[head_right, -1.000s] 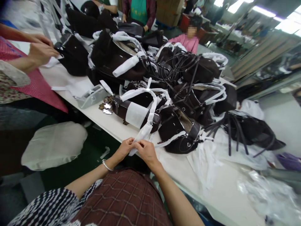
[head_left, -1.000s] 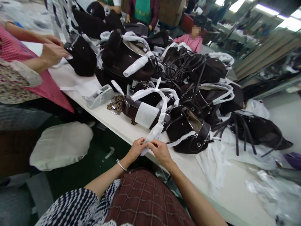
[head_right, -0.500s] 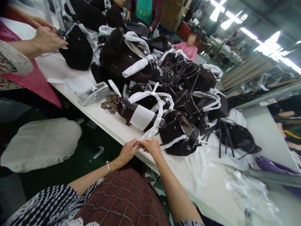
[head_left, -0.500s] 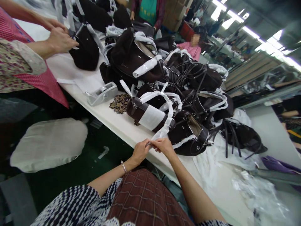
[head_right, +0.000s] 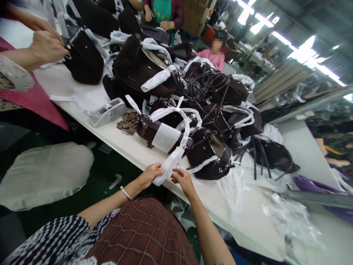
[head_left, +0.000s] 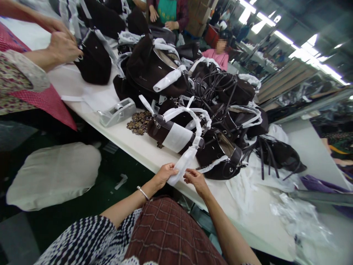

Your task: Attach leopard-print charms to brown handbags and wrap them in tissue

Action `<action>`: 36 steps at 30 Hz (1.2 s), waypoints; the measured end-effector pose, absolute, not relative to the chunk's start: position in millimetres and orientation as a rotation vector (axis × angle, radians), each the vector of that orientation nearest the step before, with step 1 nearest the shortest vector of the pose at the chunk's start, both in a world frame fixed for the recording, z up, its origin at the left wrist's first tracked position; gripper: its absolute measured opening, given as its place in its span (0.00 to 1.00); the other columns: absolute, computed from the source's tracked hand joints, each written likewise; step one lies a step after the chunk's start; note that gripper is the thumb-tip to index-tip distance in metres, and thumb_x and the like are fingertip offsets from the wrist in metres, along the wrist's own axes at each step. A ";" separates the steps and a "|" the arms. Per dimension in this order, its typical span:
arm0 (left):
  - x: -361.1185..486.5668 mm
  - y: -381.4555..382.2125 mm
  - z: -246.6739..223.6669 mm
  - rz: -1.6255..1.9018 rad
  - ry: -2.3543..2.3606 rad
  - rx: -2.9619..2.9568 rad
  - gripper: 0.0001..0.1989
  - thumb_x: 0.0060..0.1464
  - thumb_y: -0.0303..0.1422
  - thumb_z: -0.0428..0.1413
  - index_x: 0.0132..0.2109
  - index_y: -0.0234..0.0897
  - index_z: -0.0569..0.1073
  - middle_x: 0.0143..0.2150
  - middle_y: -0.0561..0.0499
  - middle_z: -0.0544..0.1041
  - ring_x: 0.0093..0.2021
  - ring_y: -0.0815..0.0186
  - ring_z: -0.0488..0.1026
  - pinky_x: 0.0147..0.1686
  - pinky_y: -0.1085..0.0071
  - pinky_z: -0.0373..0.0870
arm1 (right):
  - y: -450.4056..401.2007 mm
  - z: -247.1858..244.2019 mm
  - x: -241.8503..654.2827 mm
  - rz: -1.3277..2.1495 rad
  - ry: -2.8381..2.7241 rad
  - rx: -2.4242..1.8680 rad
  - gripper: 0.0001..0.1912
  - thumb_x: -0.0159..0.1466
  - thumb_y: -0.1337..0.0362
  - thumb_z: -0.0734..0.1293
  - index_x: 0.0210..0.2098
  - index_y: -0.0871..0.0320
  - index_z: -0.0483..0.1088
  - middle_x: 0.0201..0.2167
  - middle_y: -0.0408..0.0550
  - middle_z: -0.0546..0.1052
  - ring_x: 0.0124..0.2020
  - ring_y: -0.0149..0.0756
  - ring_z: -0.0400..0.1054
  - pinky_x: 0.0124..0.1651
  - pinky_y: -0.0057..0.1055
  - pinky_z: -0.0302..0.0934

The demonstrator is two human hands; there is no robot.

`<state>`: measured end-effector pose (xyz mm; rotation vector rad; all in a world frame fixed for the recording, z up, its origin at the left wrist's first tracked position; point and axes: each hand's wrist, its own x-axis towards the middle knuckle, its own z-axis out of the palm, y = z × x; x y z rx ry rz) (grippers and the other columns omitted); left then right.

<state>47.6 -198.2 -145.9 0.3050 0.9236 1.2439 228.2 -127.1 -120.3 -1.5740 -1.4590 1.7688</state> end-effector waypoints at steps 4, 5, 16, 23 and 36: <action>48.6 -197.6 -142.0 1.279 1.020 0.369 0.26 0.39 0.38 0.68 0.45 0.31 0.71 0.33 0.48 0.78 0.29 0.68 0.73 0.31 0.73 0.65 | -140.1 -120.8 230.5 1.429 -1.413 -1.757 0.22 0.50 0.45 0.72 0.28 0.59 0.74 0.23 0.48 0.76 0.26 0.37 0.70 0.30 0.31 0.63; 49.7 -197.3 -140.7 1.279 1.065 0.405 0.27 0.41 0.37 0.67 0.47 0.31 0.70 0.33 0.48 0.79 0.29 0.68 0.73 0.30 0.73 0.65 | -144.1 -118.6 226.2 1.401 -1.443 -1.756 0.22 0.52 0.45 0.70 0.28 0.59 0.74 0.25 0.49 0.77 0.28 0.38 0.71 0.32 0.31 0.63; 53.4 -197.3 -138.5 1.237 1.199 0.510 0.35 0.46 0.38 0.64 0.58 0.33 0.61 0.34 0.47 0.79 0.30 0.65 0.75 0.30 0.71 0.68 | -149.7 -99.4 187.1 1.774 -1.301 -1.484 0.23 0.56 0.48 0.70 0.45 0.55 0.74 0.44 0.48 0.79 0.43 0.38 0.72 0.45 0.32 0.64; 57.7 -191.0 -146.0 1.278 1.106 0.493 0.48 0.42 0.45 0.68 0.64 0.31 0.55 0.36 0.45 0.80 0.36 0.60 0.78 0.38 0.68 0.71 | -141.0 -109.3 155.3 1.761 -0.931 -1.375 0.26 0.41 0.60 0.79 0.39 0.61 0.74 0.29 0.48 0.80 0.30 0.39 0.73 0.38 0.33 0.67; 50.2 -178.0 -187.4 1.168 1.225 0.538 0.56 0.36 0.51 0.66 0.65 0.25 0.53 0.24 0.56 0.71 0.25 0.66 0.70 0.27 0.72 0.62 | -112.2 -116.2 179.3 1.814 -1.203 -1.476 0.30 0.45 0.52 0.78 0.43 0.61 0.74 0.35 0.50 0.80 0.36 0.40 0.73 0.37 0.31 0.65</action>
